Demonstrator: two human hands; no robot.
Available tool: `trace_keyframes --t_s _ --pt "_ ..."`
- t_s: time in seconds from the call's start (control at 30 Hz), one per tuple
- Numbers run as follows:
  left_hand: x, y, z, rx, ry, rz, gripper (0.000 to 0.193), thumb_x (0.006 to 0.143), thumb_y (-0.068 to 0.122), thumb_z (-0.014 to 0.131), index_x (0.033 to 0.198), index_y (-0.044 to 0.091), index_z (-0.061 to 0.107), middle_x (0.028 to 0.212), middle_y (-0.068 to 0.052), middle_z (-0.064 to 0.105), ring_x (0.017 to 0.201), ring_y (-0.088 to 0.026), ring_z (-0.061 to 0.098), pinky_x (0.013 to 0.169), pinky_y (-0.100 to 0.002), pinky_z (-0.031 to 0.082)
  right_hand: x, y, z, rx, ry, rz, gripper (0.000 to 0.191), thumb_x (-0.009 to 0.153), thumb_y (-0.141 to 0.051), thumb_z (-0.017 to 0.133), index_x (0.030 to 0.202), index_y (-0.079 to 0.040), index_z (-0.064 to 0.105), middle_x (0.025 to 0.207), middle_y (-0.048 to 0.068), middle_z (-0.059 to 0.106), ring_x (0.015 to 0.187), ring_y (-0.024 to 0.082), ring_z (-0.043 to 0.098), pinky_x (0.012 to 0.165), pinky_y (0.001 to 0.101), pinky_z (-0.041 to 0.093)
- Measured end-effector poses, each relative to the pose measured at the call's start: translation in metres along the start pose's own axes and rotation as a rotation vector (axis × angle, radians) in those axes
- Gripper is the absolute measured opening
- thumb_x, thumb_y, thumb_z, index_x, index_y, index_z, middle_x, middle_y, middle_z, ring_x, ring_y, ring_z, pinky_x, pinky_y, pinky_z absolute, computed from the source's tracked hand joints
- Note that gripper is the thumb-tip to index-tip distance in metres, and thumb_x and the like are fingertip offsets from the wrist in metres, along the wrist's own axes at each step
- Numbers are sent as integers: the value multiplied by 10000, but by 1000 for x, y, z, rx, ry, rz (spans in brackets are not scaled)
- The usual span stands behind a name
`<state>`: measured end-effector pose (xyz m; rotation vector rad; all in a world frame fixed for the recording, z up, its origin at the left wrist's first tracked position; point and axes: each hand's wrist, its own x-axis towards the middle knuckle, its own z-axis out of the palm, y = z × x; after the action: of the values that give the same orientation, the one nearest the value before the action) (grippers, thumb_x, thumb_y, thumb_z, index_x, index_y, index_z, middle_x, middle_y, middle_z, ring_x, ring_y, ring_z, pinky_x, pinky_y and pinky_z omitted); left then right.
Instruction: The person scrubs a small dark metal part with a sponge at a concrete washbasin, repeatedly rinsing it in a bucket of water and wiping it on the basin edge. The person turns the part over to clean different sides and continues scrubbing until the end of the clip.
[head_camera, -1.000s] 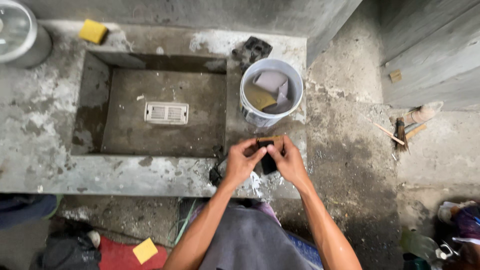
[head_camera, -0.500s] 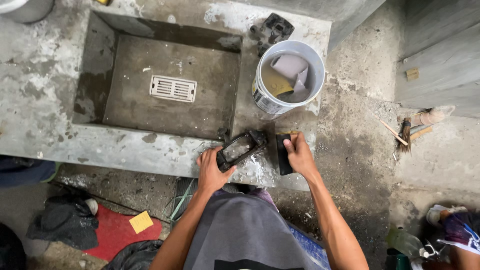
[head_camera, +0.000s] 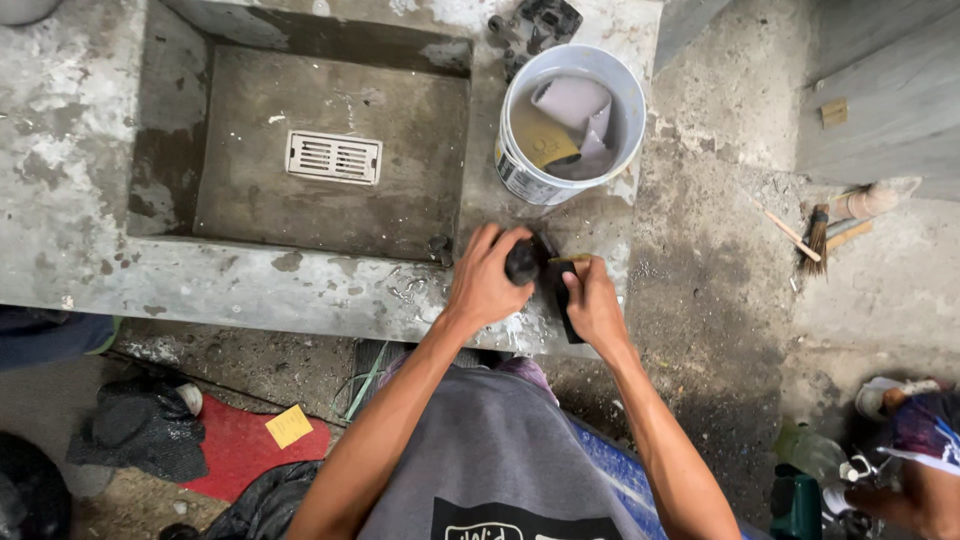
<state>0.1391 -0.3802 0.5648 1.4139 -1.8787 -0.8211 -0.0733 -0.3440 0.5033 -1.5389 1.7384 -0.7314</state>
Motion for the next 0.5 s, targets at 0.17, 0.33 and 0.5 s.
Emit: trace_keyframes --t_s 0.17,0.33,0.5 --pt "53 16 15 87 -177 -22 519 674 310 852 1107 136 624 1029 -119 655 1039 -350 641 899 -475 502 7 -12 -7 -55 184 49 376 957 -156 691 1240 56 566 978 300 689 933 481 676 771 498 530" --pt "74 6 17 120 -212 -21 468 800 521 790 1003 130 634 914 -114 729 869 -346 710 798 -488 526 20 -15 0 -50 168 -63 268 983 -142 677 1189 22 625 1029 287 657 905 471 682 776 511 536" --pt "77 4 22 141 -276 -84 402 802 473 733 995 129 655 873 -109 734 766 -311 730 713 -458 548 36 -16 17 -159 60 -87 330 964 -90 612 1276 15 613 1111 308 575 837 507 656 716 526 545"
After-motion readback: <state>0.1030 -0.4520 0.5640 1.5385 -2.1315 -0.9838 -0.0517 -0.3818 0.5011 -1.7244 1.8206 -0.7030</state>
